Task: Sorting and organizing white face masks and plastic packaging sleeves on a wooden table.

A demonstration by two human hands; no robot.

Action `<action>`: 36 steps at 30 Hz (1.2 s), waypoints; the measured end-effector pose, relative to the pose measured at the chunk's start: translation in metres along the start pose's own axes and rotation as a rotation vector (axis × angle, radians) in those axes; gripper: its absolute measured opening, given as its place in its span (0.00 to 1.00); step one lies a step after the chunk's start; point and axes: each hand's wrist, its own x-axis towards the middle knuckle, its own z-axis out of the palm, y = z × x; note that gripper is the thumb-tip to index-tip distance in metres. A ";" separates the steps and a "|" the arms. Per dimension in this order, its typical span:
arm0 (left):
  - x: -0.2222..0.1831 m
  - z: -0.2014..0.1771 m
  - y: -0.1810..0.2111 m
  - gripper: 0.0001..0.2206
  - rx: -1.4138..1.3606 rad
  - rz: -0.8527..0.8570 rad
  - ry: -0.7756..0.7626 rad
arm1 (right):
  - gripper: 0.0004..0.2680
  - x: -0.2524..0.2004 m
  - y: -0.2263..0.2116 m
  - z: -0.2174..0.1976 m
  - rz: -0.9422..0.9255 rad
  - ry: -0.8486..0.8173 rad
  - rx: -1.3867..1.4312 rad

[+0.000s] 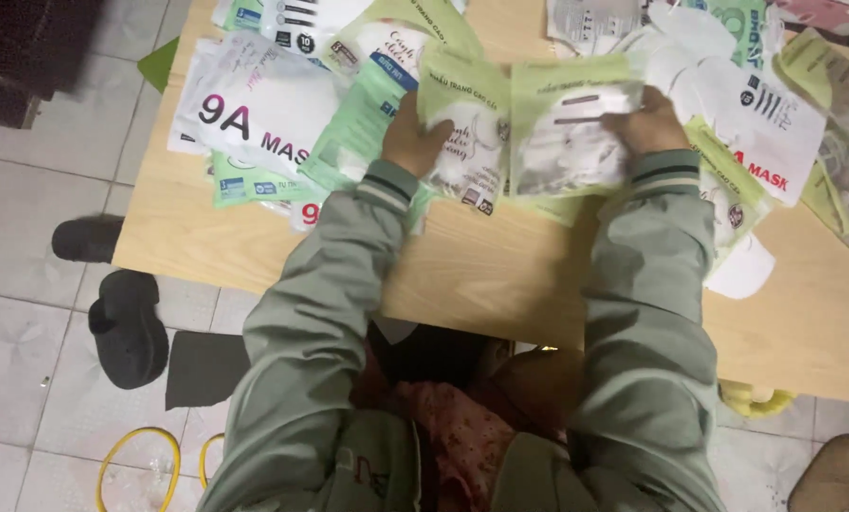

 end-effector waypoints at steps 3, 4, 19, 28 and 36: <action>0.015 0.015 -0.035 0.36 0.224 -0.027 0.002 | 0.26 0.001 0.012 0.026 0.039 -0.045 -0.168; 0.020 0.021 -0.045 0.42 0.325 -0.079 0.030 | 0.28 0.008 0.022 0.036 0.041 -0.048 -0.162; -0.013 -0.059 0.017 0.25 1.011 0.356 0.386 | 0.33 -0.082 0.016 0.183 -0.583 -0.045 -0.745; 0.004 -0.105 -0.027 0.27 0.649 -0.066 0.086 | 0.36 -0.084 0.012 0.189 -0.502 -0.135 -0.822; -0.040 -0.172 0.054 0.17 0.244 0.288 0.184 | 0.35 -0.080 0.012 0.187 -0.473 -0.182 -0.802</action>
